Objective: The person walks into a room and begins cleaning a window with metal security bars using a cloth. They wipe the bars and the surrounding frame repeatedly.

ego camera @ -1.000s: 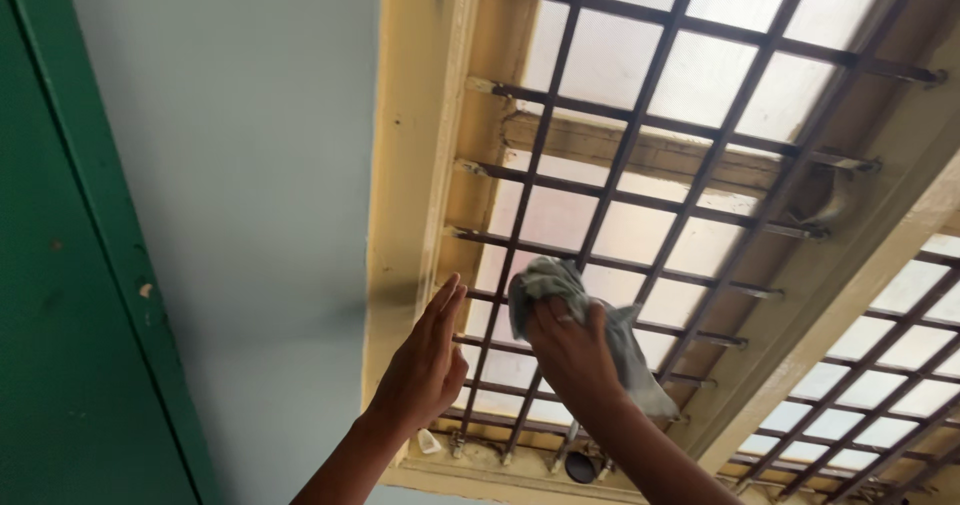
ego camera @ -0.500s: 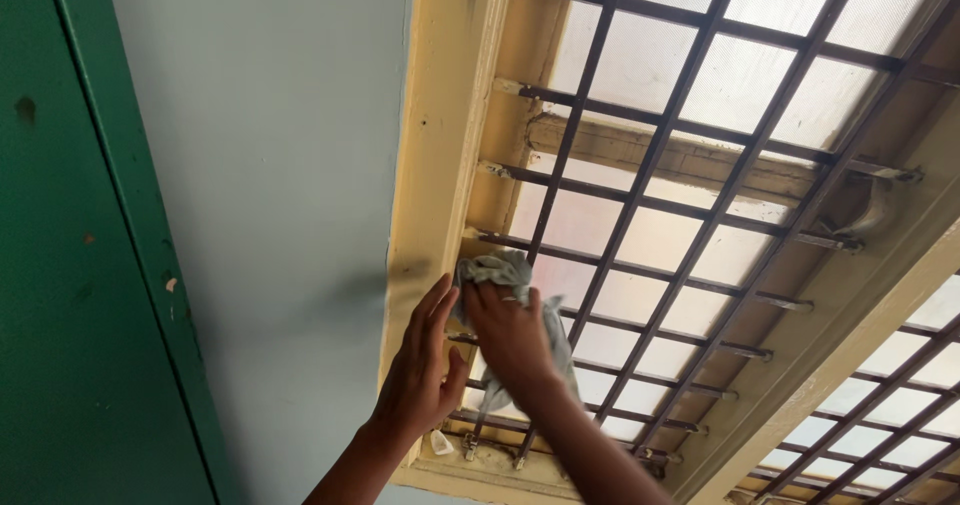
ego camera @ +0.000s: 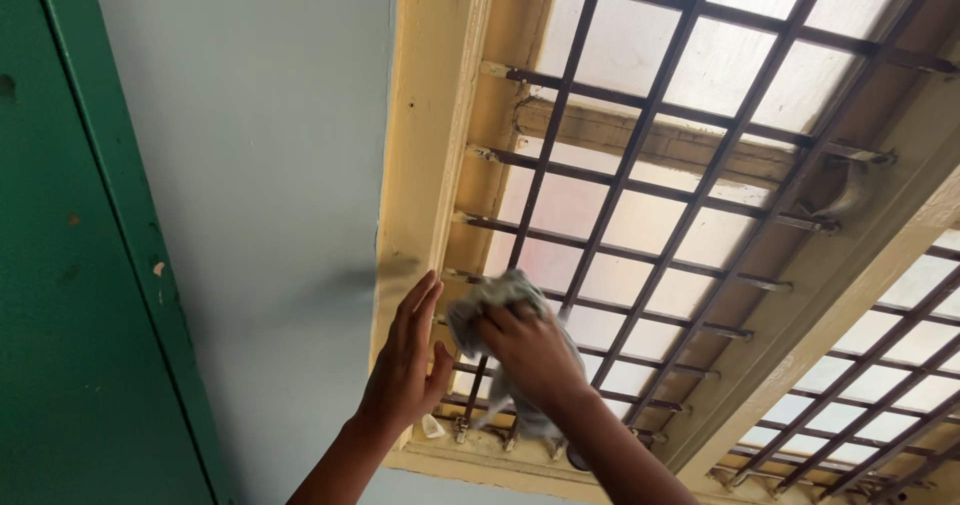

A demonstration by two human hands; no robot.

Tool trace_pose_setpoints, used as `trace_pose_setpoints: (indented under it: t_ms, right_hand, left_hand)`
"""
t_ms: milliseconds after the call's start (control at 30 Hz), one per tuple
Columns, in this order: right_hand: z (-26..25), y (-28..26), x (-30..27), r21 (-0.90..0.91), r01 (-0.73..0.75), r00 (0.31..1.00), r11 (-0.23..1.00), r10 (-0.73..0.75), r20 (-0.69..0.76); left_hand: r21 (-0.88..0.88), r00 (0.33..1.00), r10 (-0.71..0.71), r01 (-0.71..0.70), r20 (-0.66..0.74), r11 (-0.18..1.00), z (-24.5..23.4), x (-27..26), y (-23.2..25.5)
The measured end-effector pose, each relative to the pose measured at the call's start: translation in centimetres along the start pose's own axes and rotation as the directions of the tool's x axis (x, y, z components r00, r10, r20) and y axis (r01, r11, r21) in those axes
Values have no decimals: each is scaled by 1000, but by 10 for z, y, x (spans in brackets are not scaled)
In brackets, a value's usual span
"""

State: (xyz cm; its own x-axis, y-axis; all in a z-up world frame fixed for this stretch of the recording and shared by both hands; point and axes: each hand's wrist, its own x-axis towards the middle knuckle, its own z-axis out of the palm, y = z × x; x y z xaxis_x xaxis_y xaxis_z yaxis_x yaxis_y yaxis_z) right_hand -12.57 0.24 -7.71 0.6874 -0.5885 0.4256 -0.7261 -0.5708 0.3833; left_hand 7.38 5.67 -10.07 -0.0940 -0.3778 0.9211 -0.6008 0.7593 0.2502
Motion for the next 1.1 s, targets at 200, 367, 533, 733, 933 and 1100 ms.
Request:
trace_pose_setpoints:
  t_ms: [200,367,533,733,933,1100]
  right_hand:
    - [-24,86,-63,69,-117,910,991,135,-393]
    - [-69,124,-43,151,-188,717,971,240,-655]
    - [-58,108,27,188,-298,767,936,352,-536]
    - [14,97,22,97,-354,770,930,349,-535]
    - [59,89,-3,101,-239,670,966,239,-703]
    - [151,67,-58,-55,-151,805,987,91,-586]
  left_hand:
    - [-18,999,-10,11,43,1000,22,12,6]
    - [-98,998,-4,10,61,995,55,24,20]
    - [-59,999,45,-45,-15,997,73,27,21]
    - [-91,995,-95,97,23,991,78,21,18]
    - [-65,997,-75,75,6,995,85,13,27]
    - [-51,998,-70,70,-7,996,88,10,32]
